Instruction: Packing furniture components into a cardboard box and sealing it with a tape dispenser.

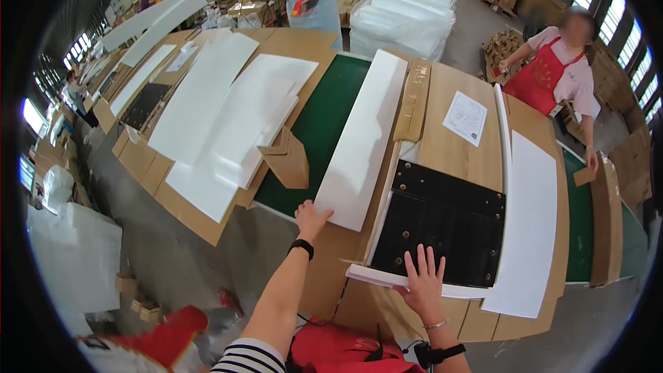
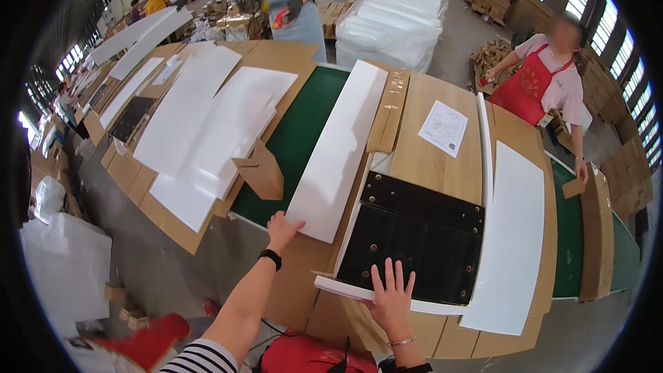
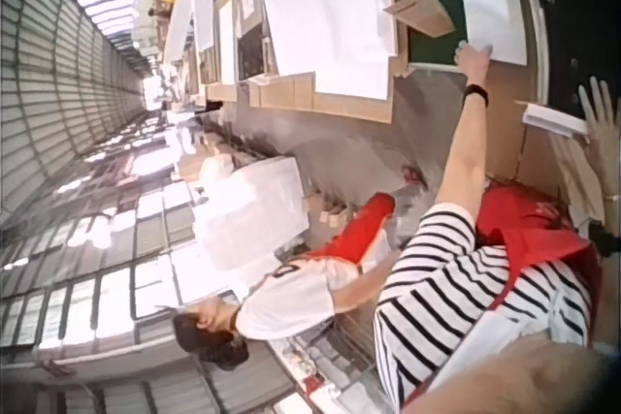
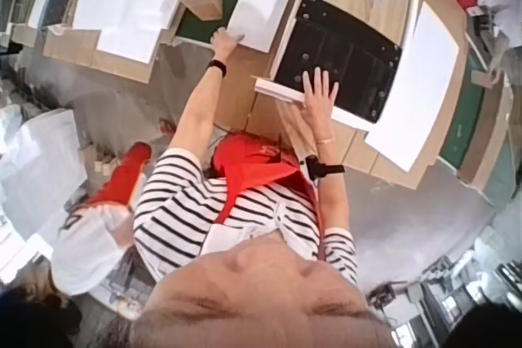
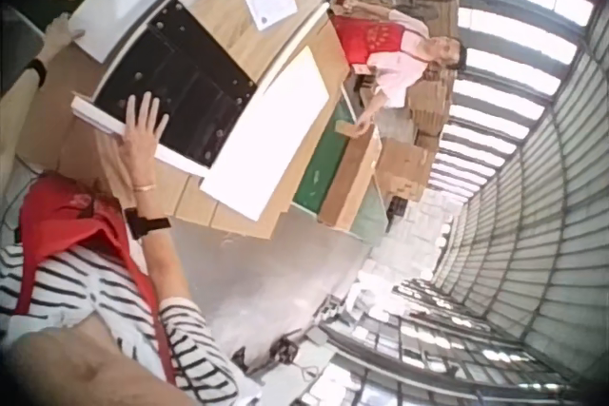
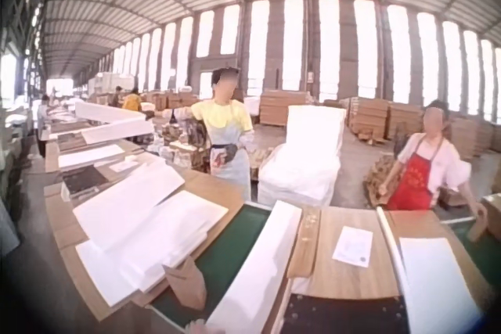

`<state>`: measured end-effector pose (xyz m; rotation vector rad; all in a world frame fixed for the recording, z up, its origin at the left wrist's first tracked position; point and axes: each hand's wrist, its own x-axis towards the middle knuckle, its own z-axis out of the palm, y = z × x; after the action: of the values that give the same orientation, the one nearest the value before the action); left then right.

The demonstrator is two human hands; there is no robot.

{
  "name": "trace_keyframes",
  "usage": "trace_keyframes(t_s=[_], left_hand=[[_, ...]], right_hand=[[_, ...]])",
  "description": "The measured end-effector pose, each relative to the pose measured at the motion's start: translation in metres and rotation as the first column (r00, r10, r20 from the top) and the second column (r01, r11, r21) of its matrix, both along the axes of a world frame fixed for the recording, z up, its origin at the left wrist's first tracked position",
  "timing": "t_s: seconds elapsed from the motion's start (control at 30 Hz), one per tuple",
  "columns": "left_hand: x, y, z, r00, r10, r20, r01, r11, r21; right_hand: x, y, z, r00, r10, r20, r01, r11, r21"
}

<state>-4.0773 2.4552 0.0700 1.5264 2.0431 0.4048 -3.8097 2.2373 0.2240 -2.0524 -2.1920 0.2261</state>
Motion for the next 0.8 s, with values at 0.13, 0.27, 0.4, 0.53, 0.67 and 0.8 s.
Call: trace_keyframes(t_s=[0.13,0.27,0.4,0.53,0.67,0.8], left_hand=[[0.02,-0.021,0.034,0.951,-0.155,0.268,0.041,0.921,0.387],[0.032,-0.07,0.093,0.908,-0.311,0.281,0.173,0.889,0.424],[0.039,-0.108,0.09,0.854,-0.452,0.259,0.31,0.84,0.445],[0.038,-0.118,0.095,0.776,-0.521,0.354,0.348,0.823,0.448],[0.04,-0.132,0.096,0.684,-0.487,0.543,0.322,0.869,0.374],[0.052,-0.147,0.078,0.678,-0.311,0.666,0.306,0.943,0.129]], right_hand=[[0.0,-0.001,-0.003,0.999,-0.015,0.03,0.015,1.0,-0.015],[0.003,-0.004,-0.005,0.999,-0.011,0.035,0.011,1.0,-0.008],[-0.002,-0.011,-0.007,0.997,0.016,0.079,-0.017,1.0,0.019],[-0.001,-0.017,-0.008,0.997,0.011,0.073,-0.014,0.999,0.043],[0.002,-0.025,-0.01,0.998,-0.003,0.062,-0.001,0.998,0.065],[-0.006,-0.021,-0.014,0.998,-0.025,0.057,0.019,0.995,0.096]])
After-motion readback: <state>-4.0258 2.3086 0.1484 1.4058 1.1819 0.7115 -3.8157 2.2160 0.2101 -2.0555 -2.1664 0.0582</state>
